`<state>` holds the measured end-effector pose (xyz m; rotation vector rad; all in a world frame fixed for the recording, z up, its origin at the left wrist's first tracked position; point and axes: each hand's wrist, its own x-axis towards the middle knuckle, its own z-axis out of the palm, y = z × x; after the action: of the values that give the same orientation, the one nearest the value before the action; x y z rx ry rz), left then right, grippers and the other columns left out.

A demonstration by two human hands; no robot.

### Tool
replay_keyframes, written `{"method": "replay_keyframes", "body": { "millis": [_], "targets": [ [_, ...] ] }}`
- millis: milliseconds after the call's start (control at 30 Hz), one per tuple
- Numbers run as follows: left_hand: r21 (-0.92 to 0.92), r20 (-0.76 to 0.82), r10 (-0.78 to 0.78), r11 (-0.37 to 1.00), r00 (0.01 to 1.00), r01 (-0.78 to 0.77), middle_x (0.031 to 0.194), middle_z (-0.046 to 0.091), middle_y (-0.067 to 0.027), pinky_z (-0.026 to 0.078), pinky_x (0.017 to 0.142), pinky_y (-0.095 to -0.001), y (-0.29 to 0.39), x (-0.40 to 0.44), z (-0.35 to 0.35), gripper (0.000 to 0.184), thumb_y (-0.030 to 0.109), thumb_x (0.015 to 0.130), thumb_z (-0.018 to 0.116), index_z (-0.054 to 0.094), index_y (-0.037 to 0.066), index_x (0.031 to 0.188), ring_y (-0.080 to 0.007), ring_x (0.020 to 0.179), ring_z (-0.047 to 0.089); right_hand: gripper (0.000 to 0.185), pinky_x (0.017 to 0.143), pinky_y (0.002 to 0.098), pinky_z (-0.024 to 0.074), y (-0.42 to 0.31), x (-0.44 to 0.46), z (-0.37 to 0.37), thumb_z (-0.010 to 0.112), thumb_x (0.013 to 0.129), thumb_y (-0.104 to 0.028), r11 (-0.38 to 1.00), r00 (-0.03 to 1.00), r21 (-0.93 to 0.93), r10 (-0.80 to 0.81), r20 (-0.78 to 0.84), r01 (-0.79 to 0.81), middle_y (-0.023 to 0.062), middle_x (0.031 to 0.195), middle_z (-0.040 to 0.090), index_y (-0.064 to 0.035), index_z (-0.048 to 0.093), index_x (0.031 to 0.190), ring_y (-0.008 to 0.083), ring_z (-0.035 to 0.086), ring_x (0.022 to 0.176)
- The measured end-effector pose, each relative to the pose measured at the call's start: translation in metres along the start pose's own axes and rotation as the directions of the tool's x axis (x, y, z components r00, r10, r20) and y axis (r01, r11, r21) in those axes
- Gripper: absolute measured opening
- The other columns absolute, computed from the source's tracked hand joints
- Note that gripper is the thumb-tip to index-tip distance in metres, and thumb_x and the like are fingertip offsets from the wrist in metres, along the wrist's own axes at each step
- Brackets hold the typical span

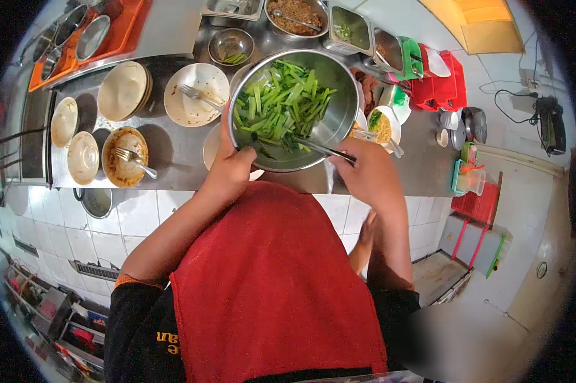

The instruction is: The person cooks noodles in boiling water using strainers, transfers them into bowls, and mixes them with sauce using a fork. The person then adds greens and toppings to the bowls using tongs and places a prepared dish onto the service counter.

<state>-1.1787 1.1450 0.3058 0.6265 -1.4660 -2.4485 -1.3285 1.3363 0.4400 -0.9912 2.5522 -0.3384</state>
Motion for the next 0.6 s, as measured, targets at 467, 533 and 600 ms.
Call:
{"method": "replay_keyframes", "body": {
  "millis": [467,533,600],
  "targets": [
    [0.148,0.33,-0.089,0.988,0.94,0.042,0.14,0.044,-0.0197,0.048,0.102,-0.0511,-0.016,0.025,-0.056,0.067,-0.006,0.084,0.049,0.03,0.01,0.146,-0.0375,0.125,0.052,0.009,0.052,0.0214,0.0369,0.042,-0.071,0.003,0.07,0.088,-0.009,0.425,0.909,0.881,0.416,0.013,-0.207,0.0003,0.074,0.065,-0.0037,0.068,0.095,0.0047,0.051,0.059],
    [0.672,0.427,0.229,0.567,0.875,-0.476,0.131,0.049,-0.0169,0.056,0.086,-0.042,-0.056,0.037,-0.08,0.065,-0.004,0.083,0.048,0.029,0.011,0.144,-0.0305,0.112,0.059,0.01,0.049,0.0205,0.032,0.06,-0.101,-0.003,0.071,0.087,-0.01,0.374,0.876,0.907,0.482,-0.012,-0.193,0.0007,0.073,0.065,-0.0053,0.069,0.096,0.0026,0.044,0.055],
    [0.273,0.262,0.027,0.957,0.965,-0.101,0.132,0.048,-0.0171,0.054,0.091,-0.0453,-0.016,0.03,-0.051,0.062,-0.004,0.084,0.047,0.03,0.011,0.142,-0.0319,0.117,0.057,0.011,0.047,0.0198,0.0283,0.075,-0.128,-0.005,0.072,0.087,-0.012,0.378,0.785,0.909,0.611,-0.102,-0.176,0.0011,0.071,0.065,-0.006,0.069,0.096,0.0006,0.04,0.053]
  ]
}}
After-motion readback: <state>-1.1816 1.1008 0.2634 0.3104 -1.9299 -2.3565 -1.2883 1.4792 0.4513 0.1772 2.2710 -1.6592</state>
